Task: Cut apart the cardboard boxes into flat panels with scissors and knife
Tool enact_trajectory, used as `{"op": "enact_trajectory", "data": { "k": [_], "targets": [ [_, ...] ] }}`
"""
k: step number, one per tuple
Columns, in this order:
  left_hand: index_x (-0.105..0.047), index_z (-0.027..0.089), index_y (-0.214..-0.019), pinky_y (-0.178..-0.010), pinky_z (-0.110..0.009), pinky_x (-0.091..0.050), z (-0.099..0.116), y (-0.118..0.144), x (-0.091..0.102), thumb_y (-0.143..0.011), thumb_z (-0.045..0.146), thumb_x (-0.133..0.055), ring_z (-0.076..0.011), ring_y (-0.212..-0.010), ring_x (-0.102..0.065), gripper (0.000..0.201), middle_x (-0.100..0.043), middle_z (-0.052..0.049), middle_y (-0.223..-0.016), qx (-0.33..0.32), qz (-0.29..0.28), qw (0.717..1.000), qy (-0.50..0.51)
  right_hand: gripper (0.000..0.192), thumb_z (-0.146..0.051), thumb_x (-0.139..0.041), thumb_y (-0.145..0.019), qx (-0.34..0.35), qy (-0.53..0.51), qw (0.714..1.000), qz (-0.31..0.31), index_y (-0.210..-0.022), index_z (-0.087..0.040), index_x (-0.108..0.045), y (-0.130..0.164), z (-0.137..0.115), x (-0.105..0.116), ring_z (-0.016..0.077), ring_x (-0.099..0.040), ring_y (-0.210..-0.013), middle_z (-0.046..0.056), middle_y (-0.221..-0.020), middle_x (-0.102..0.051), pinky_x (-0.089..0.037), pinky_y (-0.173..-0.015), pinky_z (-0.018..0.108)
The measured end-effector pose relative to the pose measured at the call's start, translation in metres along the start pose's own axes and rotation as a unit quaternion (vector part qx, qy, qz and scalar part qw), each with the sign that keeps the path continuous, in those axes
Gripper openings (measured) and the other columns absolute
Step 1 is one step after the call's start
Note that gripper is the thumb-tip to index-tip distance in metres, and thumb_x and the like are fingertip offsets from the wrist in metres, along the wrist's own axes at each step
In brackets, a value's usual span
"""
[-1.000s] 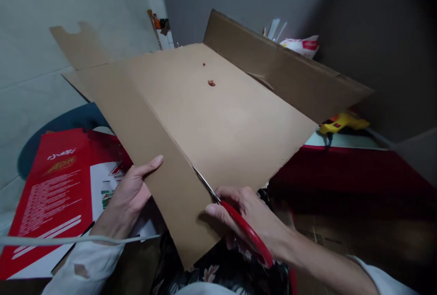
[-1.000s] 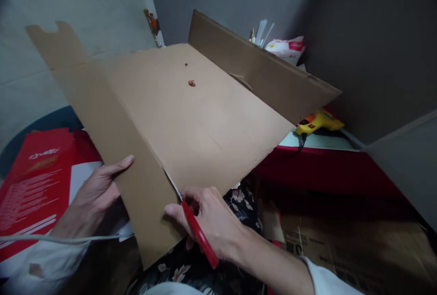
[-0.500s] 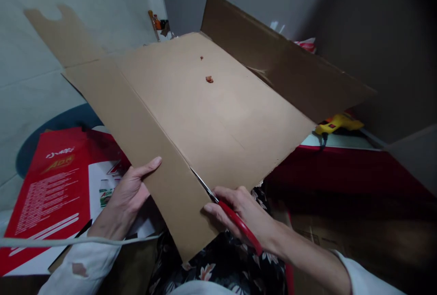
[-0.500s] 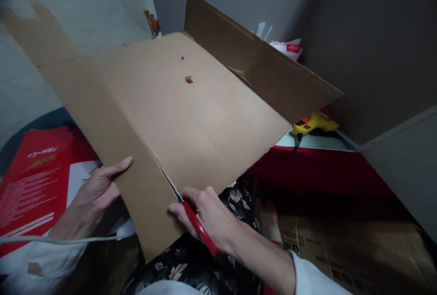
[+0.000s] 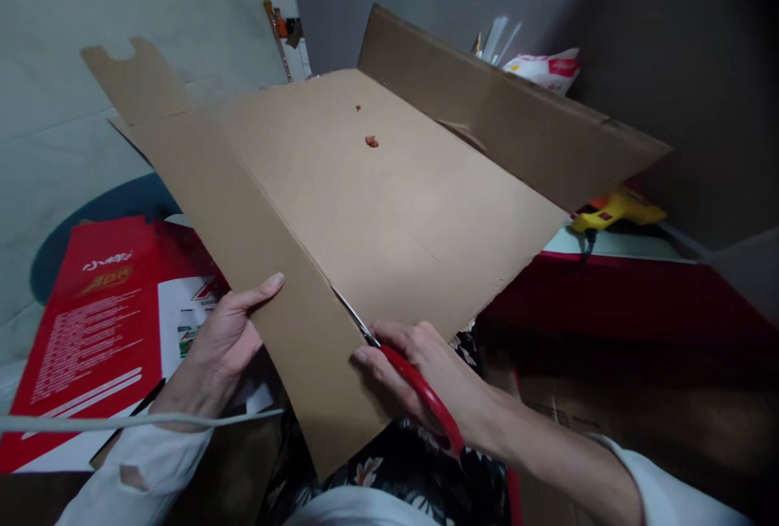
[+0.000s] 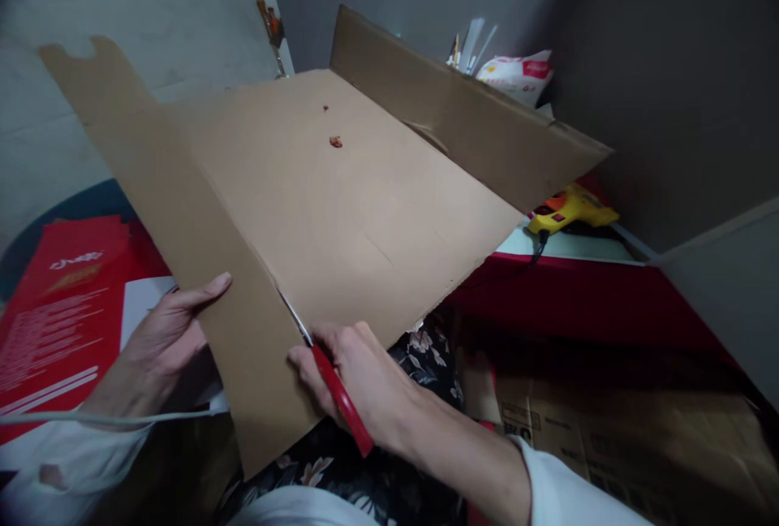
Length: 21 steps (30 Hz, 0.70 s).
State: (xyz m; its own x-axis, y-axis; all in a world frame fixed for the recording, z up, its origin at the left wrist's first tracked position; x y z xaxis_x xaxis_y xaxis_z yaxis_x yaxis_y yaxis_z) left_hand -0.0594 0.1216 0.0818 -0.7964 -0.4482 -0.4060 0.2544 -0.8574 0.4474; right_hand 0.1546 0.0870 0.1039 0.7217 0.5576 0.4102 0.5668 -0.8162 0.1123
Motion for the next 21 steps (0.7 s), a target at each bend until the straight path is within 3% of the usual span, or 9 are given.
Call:
{"op": "enact_trajectory", "data": {
  "k": [5,9,12,17,21],
  "targets": [
    [-0.072,0.016,-0.108,-0.076,-0.033,-0.068,-0.004,0.001,0.002,-0.071,-0.008,-0.063,-0.0231,-0.083,-0.077,0.045,-0.079,-0.007,-0.093,0.003,-0.001,1.0,-0.015,0.045,-0.057,-0.041,-0.1,0.021,-0.01,0.999,0.027,-0.074,-0.021,-0.045,0.003,0.025,-0.013,0.0077,-0.033,-0.05,-0.005,-0.061,-0.04,-0.024,-0.045,0.023],
    [-0.072,0.016,-0.107,-0.077,-0.033,-0.067,0.002,0.004,0.002,-0.068,-0.006,-0.068,-0.0234,-0.086,-0.077,0.045,-0.079,-0.006,-0.096,-0.044,-0.01,0.999,-0.016,0.042,-0.053,-0.059,-0.096,0.009,-0.009,1.0,0.018,-0.074,-0.019,-0.049,0.008,0.022,-0.01,0.0076,-0.028,-0.053,-0.008,-0.059,-0.035,-0.023,-0.048,0.023],
    [-0.072,0.017,-0.108,-0.079,-0.034,-0.067,0.004,0.008,0.001,-0.069,-0.003,-0.07,-0.0254,-0.093,-0.076,0.044,-0.079,-0.007,-0.1,-0.049,-0.018,0.998,-0.023,0.039,-0.052,-0.071,-0.09,-0.005,-0.035,0.999,-0.003,-0.077,-0.019,-0.055,0.009,0.008,-0.002,0.0074,-0.032,-0.056,-0.008,-0.061,-0.039,-0.024,-0.048,0.022],
    [-0.074,0.02,-0.105,-0.074,-0.036,-0.068,-0.003,0.01,0.008,-0.071,-0.003,-0.066,-0.0272,-0.09,-0.077,0.041,-0.079,-0.007,-0.097,-0.007,-0.004,1.0,-0.022,0.046,-0.052,-0.066,-0.094,-0.005,-0.046,0.999,-0.027,-0.067,-0.018,-0.053,0.004,-0.012,0.007,0.0061,-0.034,-0.049,-0.007,-0.053,-0.04,-0.025,-0.043,0.02],
    [-0.074,0.014,-0.105,-0.075,-0.037,-0.068,-0.011,0.004,0.014,-0.073,-0.003,-0.065,-0.0245,-0.079,-0.077,0.038,-0.079,-0.009,-0.097,0.037,0.005,0.999,-0.015,0.041,-0.057,-0.066,-0.091,-0.094,-0.106,0.985,-0.098,-0.078,-0.02,-0.057,0.007,-0.004,0.0,0.0091,-0.049,-0.043,-0.006,-0.05,-0.05,-0.035,-0.038,0.017]
  ]
}}
Point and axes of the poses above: each hand's wrist, its own y-axis away from the middle knuckle, its own x-axis out of the back of the hand, z = x × y, the point moved 6 cm from there along -y, towards the middle knuckle
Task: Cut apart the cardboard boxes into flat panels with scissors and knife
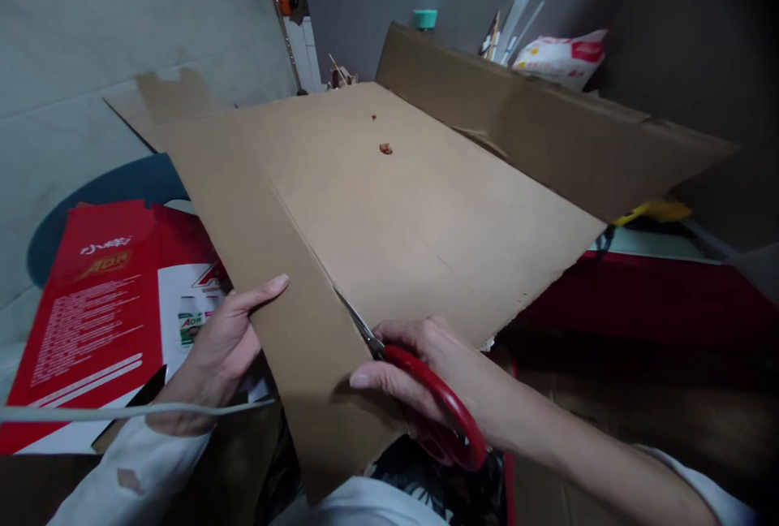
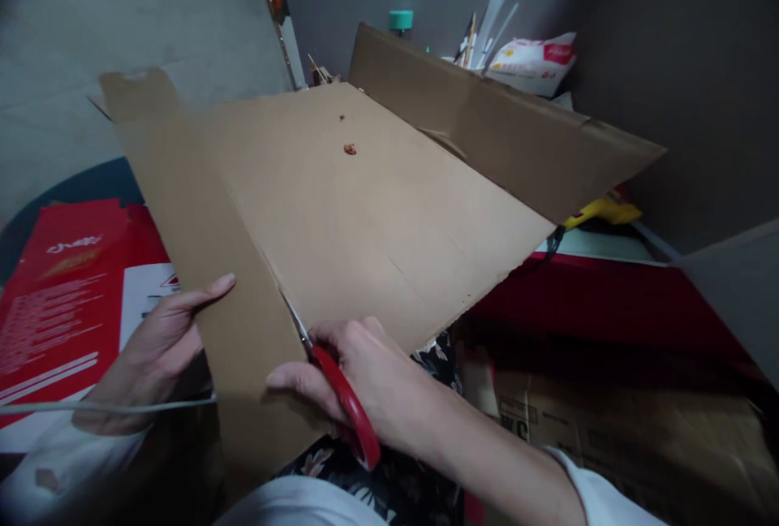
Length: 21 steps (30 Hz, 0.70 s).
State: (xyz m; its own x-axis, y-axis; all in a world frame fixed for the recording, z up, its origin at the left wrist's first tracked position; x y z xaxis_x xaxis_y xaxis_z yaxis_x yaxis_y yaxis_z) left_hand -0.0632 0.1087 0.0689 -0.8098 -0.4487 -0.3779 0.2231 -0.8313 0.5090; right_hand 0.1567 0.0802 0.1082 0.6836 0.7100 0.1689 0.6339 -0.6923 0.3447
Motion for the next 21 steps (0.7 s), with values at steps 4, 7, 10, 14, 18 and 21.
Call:
{"op": "enact_trajectory", "data": {
  "k": [4,7,10,14,18,21],
  "targets": [
    [-0.072,0.009,-0.11,-0.073,-0.037,-0.068,-0.004,-0.006,0.0,-0.075,-0.002,-0.065,-0.0229,-0.071,-0.077,0.037,-0.079,-0.01,-0.09,0.014,0.002,1.0,0.008,0.041,-0.056,-0.075,-0.084,-0.079,-0.093,0.991,-0.055,-0.093,-0.021,-0.058,0.008,0.011,-0.01,0.0105,-0.053,-0.042,-0.007,-0.053,-0.055,-0.04,-0.036,0.016],
    [-0.072,0.008,-0.107,-0.067,-0.037,-0.067,-0.006,-0.009,-0.001,-0.079,-0.001,-0.062,-0.0237,-0.066,-0.076,0.031,-0.079,-0.011,-0.086,0.029,0.011,1.0,0.002,0.036,-0.052,-0.07,-0.09,-0.083,-0.106,0.989,-0.064,-0.082,-0.02,-0.055,0.013,0.012,-0.016,0.0065,-0.045,-0.042,-0.007,-0.054,-0.05,-0.032,-0.037,0.015],
    [-0.072,0.007,-0.107,-0.069,-0.039,-0.067,-0.005,-0.011,-0.002,-0.083,-0.001,-0.056,-0.025,-0.071,-0.077,0.03,-0.079,-0.012,-0.087,0.033,0.013,0.999,0.009,0.036,-0.046,-0.069,-0.091,-0.056,-0.132,0.99,-0.01,-0.074,-0.019,-0.052,0.015,0.013,-0.018,0.0048,-0.036,-0.047,-0.008,-0.057,-0.042,-0.025,-0.041,0.017],
    [-0.072,0.01,-0.114,-0.082,-0.042,-0.065,0.003,-0.007,-0.009,-0.085,-0.002,-0.053,-0.0257,-0.08,-0.078,0.036,-0.08,-0.012,-0.096,0.002,0.008,1.0,0.022,0.033,-0.042,-0.076,-0.085,-0.054,-0.184,0.98,0.051,-0.075,-0.018,-0.056,0.016,0.018,-0.018,0.0061,-0.027,-0.053,-0.009,-0.058,-0.033,-0.02,-0.046,0.021],
    [-0.071,0.011,-0.117,-0.097,-0.047,-0.06,0.001,0.0,-0.012,-0.087,-0.002,-0.05,-0.0263,-0.086,-0.078,0.039,-0.08,-0.012,-0.094,0.026,0.024,0.998,0.051,0.026,-0.043,-0.075,-0.084,-0.062,-0.221,0.972,0.048,-0.082,-0.018,-0.069,0.021,0.017,-0.016,0.0092,-0.042,-0.058,-0.004,-0.063,-0.049,-0.034,-0.053,0.021],
    [-0.07,0.012,-0.12,-0.101,-0.05,-0.056,-0.002,0.003,-0.011,-0.088,0.0,-0.046,-0.0281,-0.094,-0.077,0.041,-0.08,-0.013,-0.091,0.043,0.046,0.993,0.095,0.025,-0.044,-0.072,-0.084,-0.06,-0.175,0.978,0.092,-0.095,-0.022,-0.077,0.03,0.016,-0.008,0.0151,-0.056,-0.07,0.001,-0.077,-0.063,-0.044,-0.061,0.023]
  ]
}}
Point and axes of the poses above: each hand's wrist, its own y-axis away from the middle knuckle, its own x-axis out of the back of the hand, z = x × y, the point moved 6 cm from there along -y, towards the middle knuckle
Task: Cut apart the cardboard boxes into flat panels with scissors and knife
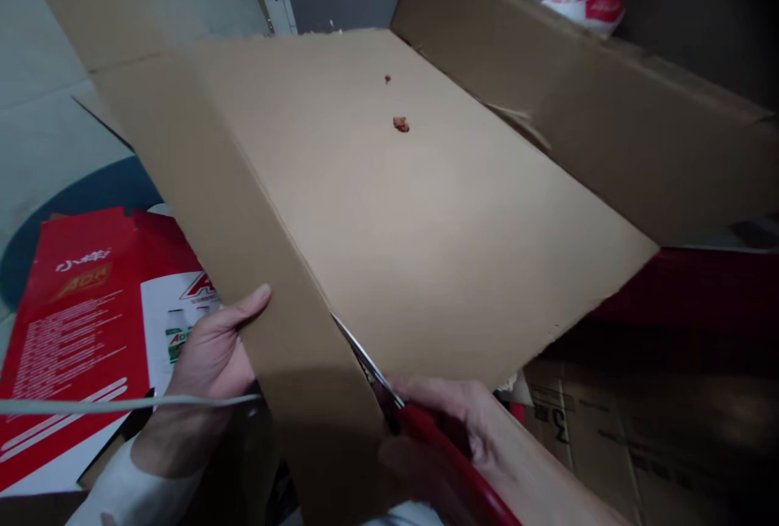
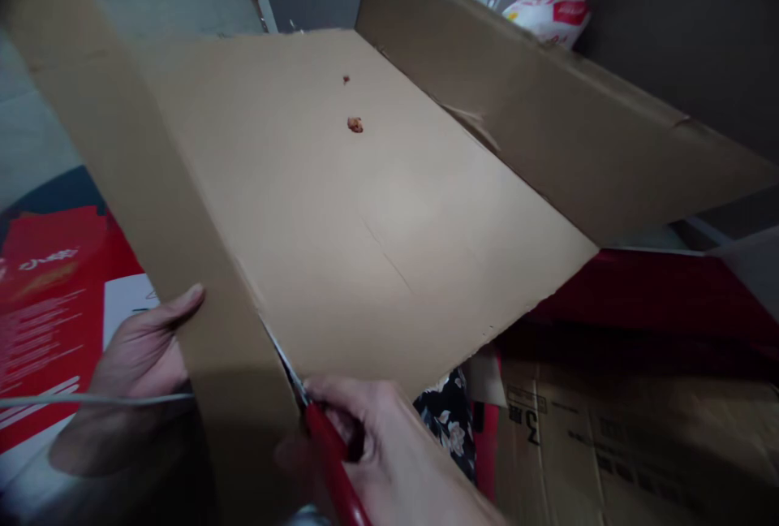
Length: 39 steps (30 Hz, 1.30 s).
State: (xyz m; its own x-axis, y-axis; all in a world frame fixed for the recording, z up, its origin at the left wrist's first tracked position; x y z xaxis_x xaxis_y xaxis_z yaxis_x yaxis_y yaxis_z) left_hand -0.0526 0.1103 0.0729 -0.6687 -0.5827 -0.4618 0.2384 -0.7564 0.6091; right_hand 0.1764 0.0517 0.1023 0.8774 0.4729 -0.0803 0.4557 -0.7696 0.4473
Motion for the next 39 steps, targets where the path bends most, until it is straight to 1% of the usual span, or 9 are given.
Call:
{"op": "enact_trajectory", "data": {
  "k": [6,9,13,17,19,28,31,34,39],
  "targets": [
    [-0.068,0.017,-0.126,-0.106,-0.053,-0.052,-0.003,-0.003,-0.006,-0.081,0.0,-0.045,-0.0278,-0.101,-0.076,0.053,-0.08,-0.011,-0.093,-0.031,-0.005,0.995,0.091,0.04,-0.056,-0.074,-0.081,0.046,0.037,0.998,-0.022,-0.106,-0.026,-0.08,0.011,0.001,-0.001,0.0228,-0.069,-0.081,0.004,-0.087,-0.075,-0.056,-0.073,0.03],
    [-0.07,0.022,-0.124,-0.106,-0.053,-0.051,-0.005,-0.005,-0.018,-0.078,0.003,-0.049,-0.028,-0.103,-0.075,0.054,-0.08,-0.008,-0.087,-0.051,-0.026,0.992,0.112,0.048,-0.065,-0.072,-0.079,0.12,0.037,0.992,0.019,-0.11,-0.028,-0.08,0.015,-0.006,0.003,0.0255,-0.071,-0.083,0.006,-0.088,-0.077,-0.057,-0.079,0.035],
    [-0.071,0.026,-0.124,-0.109,-0.053,-0.049,-0.001,0.0,-0.033,-0.079,0.004,-0.05,-0.0279,-0.107,-0.074,0.054,-0.081,-0.005,-0.089,-0.065,-0.048,0.988,0.132,0.038,-0.06,-0.07,-0.083,0.166,0.081,0.981,0.056,-0.106,-0.031,-0.079,0.023,-0.018,0.008,0.0232,-0.07,-0.079,0.005,-0.087,-0.077,-0.054,-0.075,0.032],
    [-0.069,0.028,-0.128,-0.113,-0.05,-0.046,0.012,0.009,-0.04,-0.08,-0.002,-0.048,-0.0251,-0.105,-0.075,0.061,-0.081,-0.002,-0.095,-0.089,-0.07,0.988,0.102,0.025,-0.046,-0.069,-0.08,0.103,0.175,0.976,0.078,-0.095,-0.026,-0.069,0.031,-0.023,0.015,0.0153,-0.055,-0.06,-0.001,-0.068,-0.064,-0.039,-0.057,0.025],
    [-0.067,0.028,-0.131,-0.114,-0.049,-0.045,0.015,0.011,-0.042,-0.081,-0.003,-0.047,-0.0241,-0.104,-0.075,0.063,-0.081,-0.001,-0.097,-0.096,-0.084,0.988,0.085,0.023,-0.044,-0.066,-0.079,0.07,0.183,0.979,0.052,-0.092,-0.025,-0.061,0.034,-0.021,0.015,0.0127,-0.046,-0.058,-0.004,-0.066,-0.056,-0.033,-0.055,0.024],
    [-0.058,0.028,-0.142,-0.113,-0.048,-0.046,0.005,0.01,-0.047,-0.088,0.002,-0.047,-0.023,-0.101,-0.076,0.06,-0.081,-0.002,-0.099,-0.089,-0.128,0.985,0.074,0.037,-0.053,-0.066,-0.082,0.042,0.093,0.994,-0.028,-0.106,-0.026,-0.056,0.044,-0.008,0.004,0.0129,-0.048,-0.071,-0.003,-0.081,-0.054,-0.042,-0.065,0.023],
    [-0.058,0.029,-0.142,-0.112,-0.046,-0.048,0.007,0.019,-0.052,-0.089,0.002,-0.048,-0.0223,-0.102,-0.075,0.061,-0.081,-0.001,-0.099,-0.103,-0.145,0.982,0.067,0.045,-0.06,-0.068,-0.08,0.052,0.056,0.997,0.016,-0.105,-0.024,-0.057,0.049,-0.014,0.001,0.0127,-0.049,-0.071,-0.002,-0.083,-0.055,-0.044,-0.067,0.024],
    [-0.06,0.029,-0.141,-0.109,-0.043,-0.051,0.007,0.028,-0.054,-0.089,-0.002,-0.047,-0.0219,-0.1,-0.076,0.061,-0.081,-0.001,-0.097,-0.102,-0.125,0.985,0.062,0.037,-0.055,-0.067,-0.083,0.04,0.041,0.996,0.067,-0.1,-0.024,-0.057,0.053,-0.02,-0.001,0.0124,-0.048,-0.068,-0.002,-0.08,-0.055,-0.041,-0.064,0.024],
    [-0.061,0.028,-0.139,-0.105,-0.039,-0.056,0.008,0.038,-0.054,-0.088,-0.003,-0.049,-0.0216,-0.096,-0.077,0.061,-0.081,0.0,-0.096,-0.099,-0.119,0.987,0.053,0.027,-0.041,-0.072,-0.078,0.059,0.047,0.994,0.078,-0.085,-0.023,-0.053,0.05,-0.029,-0.001,0.0116,-0.042,-0.063,-0.004,-0.069,-0.049,-0.034,-0.057,0.023]
  ]
}}
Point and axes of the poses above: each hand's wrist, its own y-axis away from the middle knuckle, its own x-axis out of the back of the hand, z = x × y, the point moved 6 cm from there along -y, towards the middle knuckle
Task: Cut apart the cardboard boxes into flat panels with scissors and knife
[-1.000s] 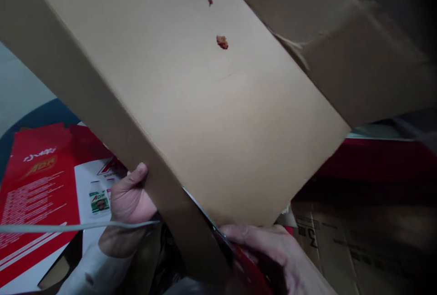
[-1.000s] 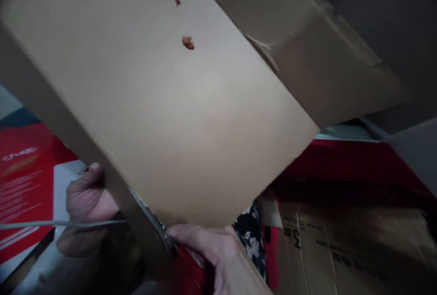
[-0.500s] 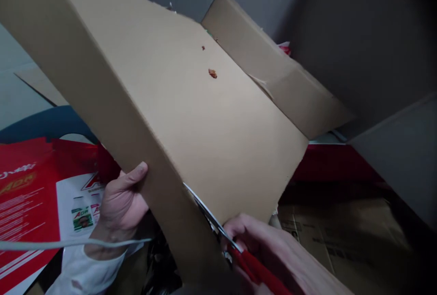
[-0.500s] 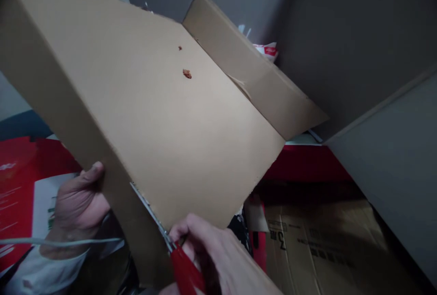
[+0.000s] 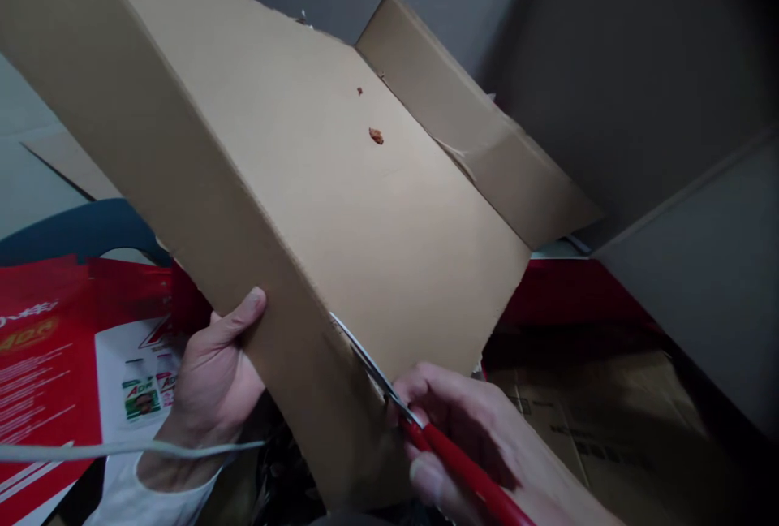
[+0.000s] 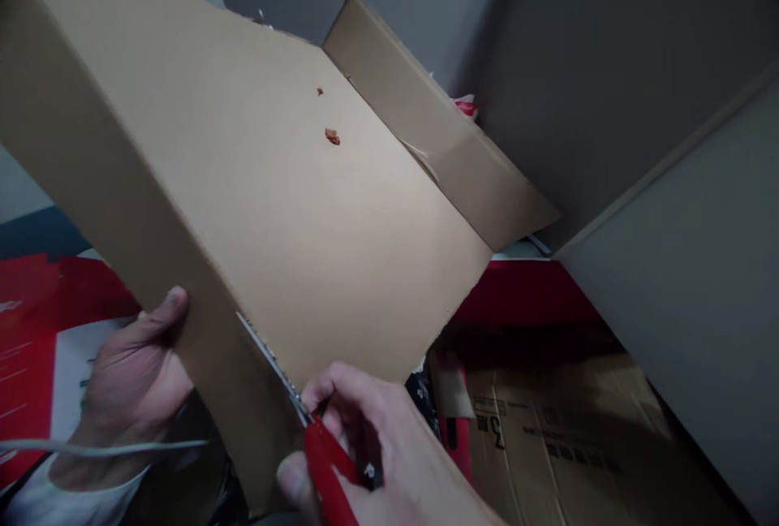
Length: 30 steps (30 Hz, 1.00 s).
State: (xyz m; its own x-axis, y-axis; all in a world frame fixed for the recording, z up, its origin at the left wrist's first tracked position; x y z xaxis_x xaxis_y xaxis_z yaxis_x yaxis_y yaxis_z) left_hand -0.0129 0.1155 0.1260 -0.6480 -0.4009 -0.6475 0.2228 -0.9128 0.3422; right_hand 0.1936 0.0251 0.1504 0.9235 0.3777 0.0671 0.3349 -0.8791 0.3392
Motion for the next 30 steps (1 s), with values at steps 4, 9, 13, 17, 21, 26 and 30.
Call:
{"op": "enact_trajectory", "data": {
  "k": [4,9,13,17,21,26,30],
  "targets": [
    [-0.065,0.026,-0.134,-0.103,-0.038,-0.057,0.001,0.004,0.005,-0.086,-0.003,-0.053,-0.0219,-0.091,-0.078,0.057,-0.081,0.0,-0.092,-0.003,0.023,1.0,-0.008,0.029,-0.036,-0.077,-0.075,-0.015,-0.048,0.999,-0.005,-0.084,-0.022,-0.052,-0.007,0.001,0.0,0.008,-0.035,-0.055,-0.008,-0.061,-0.044,-0.027,-0.053,0.021],
    [-0.071,0.022,-0.124,-0.101,-0.039,-0.058,0.0,0.004,0.008,-0.087,-0.003,-0.052,-0.0221,-0.086,-0.078,0.048,-0.081,-0.003,-0.093,0.004,0.039,0.999,-0.008,0.031,-0.038,-0.077,-0.075,-0.034,-0.061,0.998,-0.002,-0.085,-0.022,-0.051,-0.012,-0.004,-0.002,0.0085,-0.04,-0.054,-0.008,-0.059,-0.047,-0.031,-0.055,0.021],
    [-0.073,0.022,-0.121,-0.1,-0.038,-0.059,-0.002,0.001,0.01,-0.087,-0.003,-0.052,-0.0219,-0.085,-0.078,0.046,-0.081,-0.003,-0.094,0.01,0.041,0.999,-0.008,0.023,-0.036,-0.068,-0.079,-0.022,-0.005,1.0,-0.003,-0.086,-0.023,-0.051,-0.013,-0.008,-0.002,0.0096,-0.04,-0.055,-0.008,-0.059,-0.047,-0.035,-0.057,0.022],
    [-0.071,0.023,-0.123,-0.099,-0.038,-0.06,-0.005,0.001,0.012,-0.088,-0.002,-0.051,-0.0221,-0.087,-0.078,0.048,-0.081,-0.002,-0.093,0.02,0.044,0.999,-0.011,0.014,-0.036,-0.062,-0.085,0.025,0.127,0.991,0.02,-0.088,-0.024,-0.056,-0.01,-0.008,0.001,0.0136,-0.049,-0.059,-0.003,-0.066,-0.057,-0.04,-0.058,0.025],
    [-0.069,0.028,-0.128,-0.099,-0.037,-0.06,-0.004,0.0,0.012,-0.085,-0.002,-0.054,-0.0222,-0.089,-0.078,0.055,-0.081,-0.001,-0.097,0.008,0.037,0.999,-0.012,0.009,-0.029,-0.055,-0.089,0.065,0.199,0.977,0.032,-0.092,-0.025,-0.062,-0.01,-0.005,0.001,0.0146,-0.055,-0.056,-0.002,-0.066,-0.065,-0.044,-0.062,0.027],
    [-0.071,0.02,-0.123,-0.096,-0.039,-0.061,-0.006,-0.003,0.013,-0.087,-0.001,-0.051,-0.0231,-0.083,-0.078,0.047,-0.081,-0.005,-0.094,0.039,0.063,0.997,-0.028,0.011,-0.028,-0.057,-0.092,0.042,0.181,0.983,0.004,-0.09,-0.025,-0.067,-0.017,0.007,-0.003,0.0148,-0.061,-0.065,0.0,-0.077,-0.071,-0.044,-0.065,0.027],
    [-0.073,0.016,-0.118,-0.094,-0.04,-0.062,-0.008,-0.002,0.014,-0.088,0.0,-0.05,-0.0237,-0.08,-0.078,0.041,-0.08,-0.008,-0.093,0.055,0.072,0.995,-0.037,0.023,-0.043,-0.067,-0.087,-0.012,0.036,0.999,-0.021,-0.089,-0.021,-0.06,-0.018,0.012,-0.007,0.0113,-0.048,-0.062,-0.001,-0.073,-0.058,-0.036,-0.057,0.024]
  ]
}}
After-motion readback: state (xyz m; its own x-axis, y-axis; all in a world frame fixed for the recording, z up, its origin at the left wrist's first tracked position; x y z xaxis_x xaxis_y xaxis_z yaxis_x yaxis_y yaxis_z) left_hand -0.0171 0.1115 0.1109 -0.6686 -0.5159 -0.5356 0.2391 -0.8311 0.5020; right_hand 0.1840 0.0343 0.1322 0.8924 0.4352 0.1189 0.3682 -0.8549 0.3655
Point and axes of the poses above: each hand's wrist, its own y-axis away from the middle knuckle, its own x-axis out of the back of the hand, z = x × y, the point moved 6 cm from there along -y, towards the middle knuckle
